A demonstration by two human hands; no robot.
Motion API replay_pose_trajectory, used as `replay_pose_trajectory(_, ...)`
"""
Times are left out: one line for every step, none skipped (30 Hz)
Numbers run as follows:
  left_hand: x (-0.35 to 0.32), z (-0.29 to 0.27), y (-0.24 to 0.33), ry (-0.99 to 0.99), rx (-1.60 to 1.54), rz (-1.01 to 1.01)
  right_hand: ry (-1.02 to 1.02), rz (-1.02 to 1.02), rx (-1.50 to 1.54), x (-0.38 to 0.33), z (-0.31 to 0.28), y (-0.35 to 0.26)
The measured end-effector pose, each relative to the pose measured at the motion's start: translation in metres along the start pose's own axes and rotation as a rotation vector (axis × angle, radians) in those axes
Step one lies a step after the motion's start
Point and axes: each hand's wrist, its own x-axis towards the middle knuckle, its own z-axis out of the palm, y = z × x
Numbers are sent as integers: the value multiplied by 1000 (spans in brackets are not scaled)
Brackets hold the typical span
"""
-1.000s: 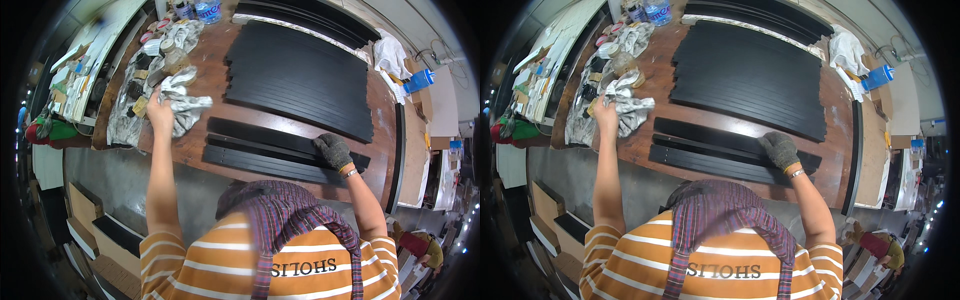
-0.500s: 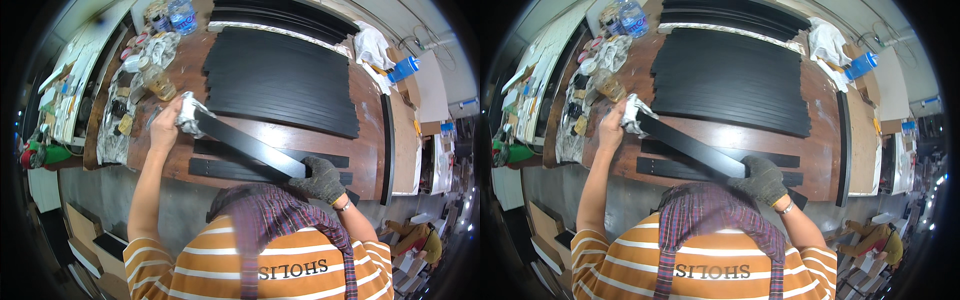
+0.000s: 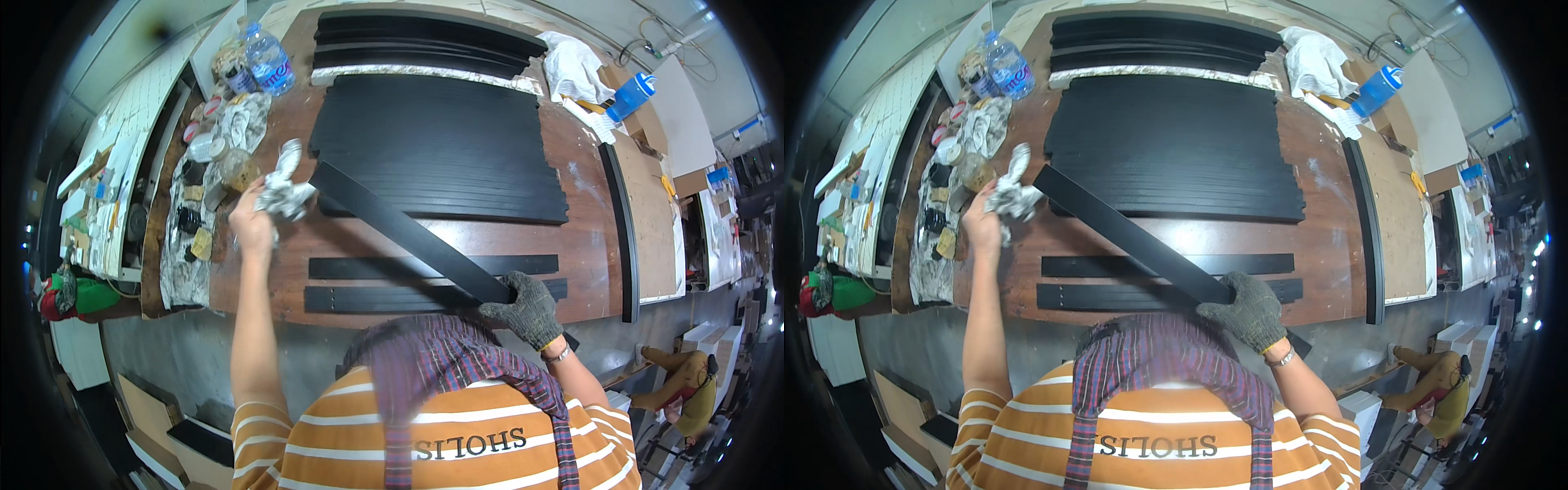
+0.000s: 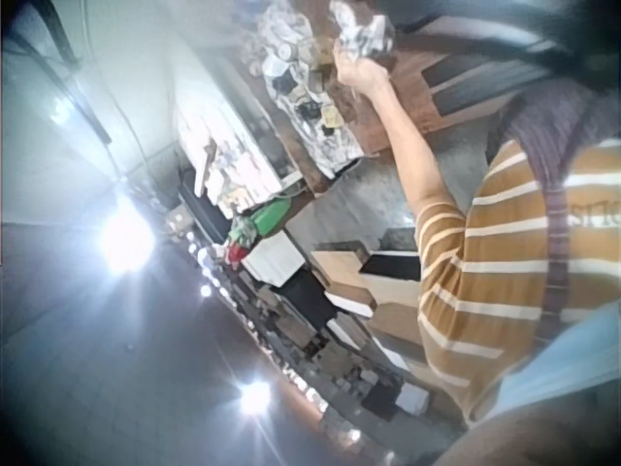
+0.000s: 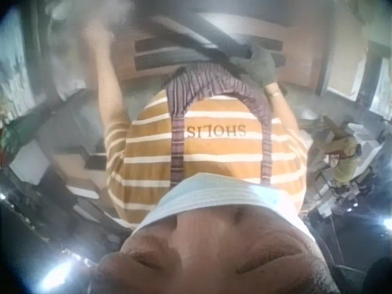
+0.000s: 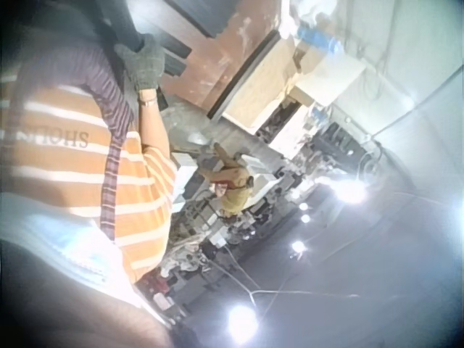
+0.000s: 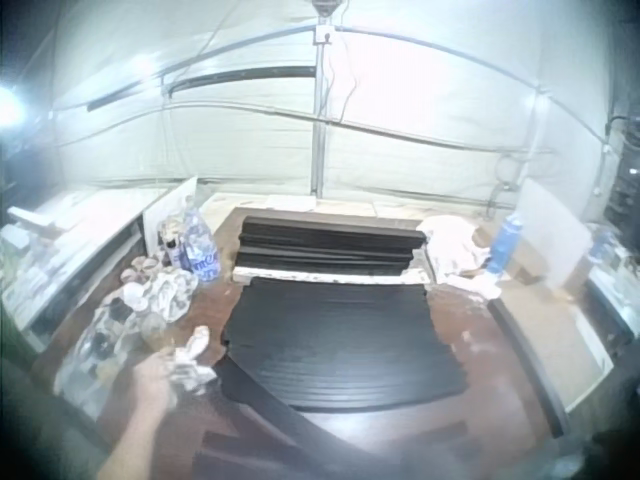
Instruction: The person wipes black plastic panels with a white cloth and a yellow sponge, handling them one at a time on a wooden workbench. The person occasionally flips the panels and uses a small metal tool to scrape edges before stacking the cleaned panels.
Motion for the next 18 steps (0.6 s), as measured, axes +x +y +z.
replay_pose_trajectory(0, -5, 0, 19, -198, -65, -18, 48, 25, -1, -4, -1)
replay_pose_trajectory(-5, -2, 6, -115, -333, -71, -41, 90, 38, 0, -5, -5)
replay_pose_trajectory(-20, 8, 20, -239, -488, -74, -15, 91, 83, 5, -5, -12)
replay_pose_trajectory(-39, 22, 37, -370, -582, -178, 11, 83, 114, 12, -5, -22)
replay_pose_trajectory(-60, 48, 61, -382, -660, -266, 47, 81, 132, 22, -3, -34)
replay_pose_trajectory(-72, 69, 83, -513, -659, -308, 146, -31, 293, 31, 0, -47)
replay_pose_trajectory(-90, 92, 107, -636, -885, -344, 248, -120, 426, 40, 6, -62)
replay_pose_trajectory(-92, 107, 127, -685, -1032, -360, 403, -224, 396, 54, 15, -79)
replay_pose_trajectory(-82, 112, 142, -600, -1174, -539, 478, -323, 355, 60, 14, -86)
replay_pose_trajectory(-63, 106, 151, -645, -1170, -381, 498, -369, 329, 69, 11, -93)
replay_pose_trajectory(-44, 98, 159, -692, -1186, -265, 392, -348, 376, 74, 3, -93)
replay_pose_trajectory(-25, 88, 163, -730, -1158, -190, 270, -339, 439, 80, -9, -93)
replay_pose_trajectory(-8, 75, 167, -823, -1080, -100, 313, -319, 610, 85, -23, -93)
replay_pose_trajectory(3, 66, 169, -912, -998, -11, 397, -286, 685, 91, -38, -92)
replay_pose_trajectory(7, 59, 171, -924, -924, -3, 457, -229, 728, 101, -58, -90)
replay_pose_trajectory(8, 57, 174, -1016, -880, -32, 429, -416, 964, 113, -70, -94)
replay_pose_trajectory(1, 58, 176, -1031, -747, -8, 419, -464, 1173, 120, -78, -100)
replay_pose_trajectory(-7, 64, 178, -1065, -710, 79, 322, -456, 1383, 123, -81, -106)
